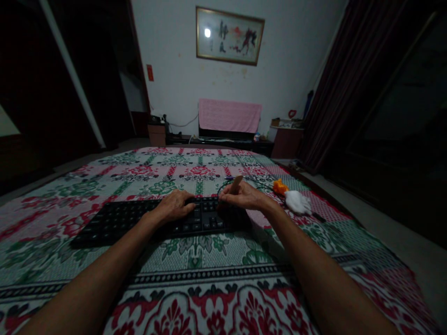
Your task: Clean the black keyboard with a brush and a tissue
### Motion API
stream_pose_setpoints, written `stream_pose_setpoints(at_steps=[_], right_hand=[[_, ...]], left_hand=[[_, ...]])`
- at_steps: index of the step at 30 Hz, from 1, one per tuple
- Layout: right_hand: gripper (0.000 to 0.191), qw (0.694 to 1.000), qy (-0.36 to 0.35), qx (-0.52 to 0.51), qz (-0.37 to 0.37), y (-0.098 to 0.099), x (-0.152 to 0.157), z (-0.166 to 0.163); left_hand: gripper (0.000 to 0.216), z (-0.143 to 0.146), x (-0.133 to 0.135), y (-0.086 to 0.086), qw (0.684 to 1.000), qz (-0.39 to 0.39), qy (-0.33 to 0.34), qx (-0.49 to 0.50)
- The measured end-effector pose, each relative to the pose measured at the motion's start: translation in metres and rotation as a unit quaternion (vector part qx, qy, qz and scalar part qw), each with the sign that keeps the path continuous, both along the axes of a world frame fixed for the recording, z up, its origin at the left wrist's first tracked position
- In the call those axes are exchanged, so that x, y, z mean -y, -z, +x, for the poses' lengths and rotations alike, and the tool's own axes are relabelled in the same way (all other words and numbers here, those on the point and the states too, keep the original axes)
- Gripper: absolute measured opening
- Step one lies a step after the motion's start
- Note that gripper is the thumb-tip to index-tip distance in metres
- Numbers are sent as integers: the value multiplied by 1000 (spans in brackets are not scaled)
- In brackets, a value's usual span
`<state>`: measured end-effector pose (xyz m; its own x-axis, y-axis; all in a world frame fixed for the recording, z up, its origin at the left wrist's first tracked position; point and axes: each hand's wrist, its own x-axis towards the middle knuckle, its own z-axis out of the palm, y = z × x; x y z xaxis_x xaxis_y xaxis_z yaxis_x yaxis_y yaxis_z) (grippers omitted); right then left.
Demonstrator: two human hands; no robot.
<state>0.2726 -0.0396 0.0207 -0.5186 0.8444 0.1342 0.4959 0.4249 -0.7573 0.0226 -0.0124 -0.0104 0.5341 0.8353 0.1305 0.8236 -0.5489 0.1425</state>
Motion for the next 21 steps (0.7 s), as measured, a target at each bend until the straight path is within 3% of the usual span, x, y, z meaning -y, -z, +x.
stream_pose_setpoints(at_steps=[4,8,21], right_hand=[[20,1000,5,9,14,-1,3,-5],[18,994,34,94,31,-6,4,3],[19,964,122,235,-24,-43,21,25]], left_hand=[[33,-1,-1,3,1000,8,-1,-12],[33,-2,-3,5,1000,13,-1,-5],[33,-1,1,0,1000,0,-6,7]])
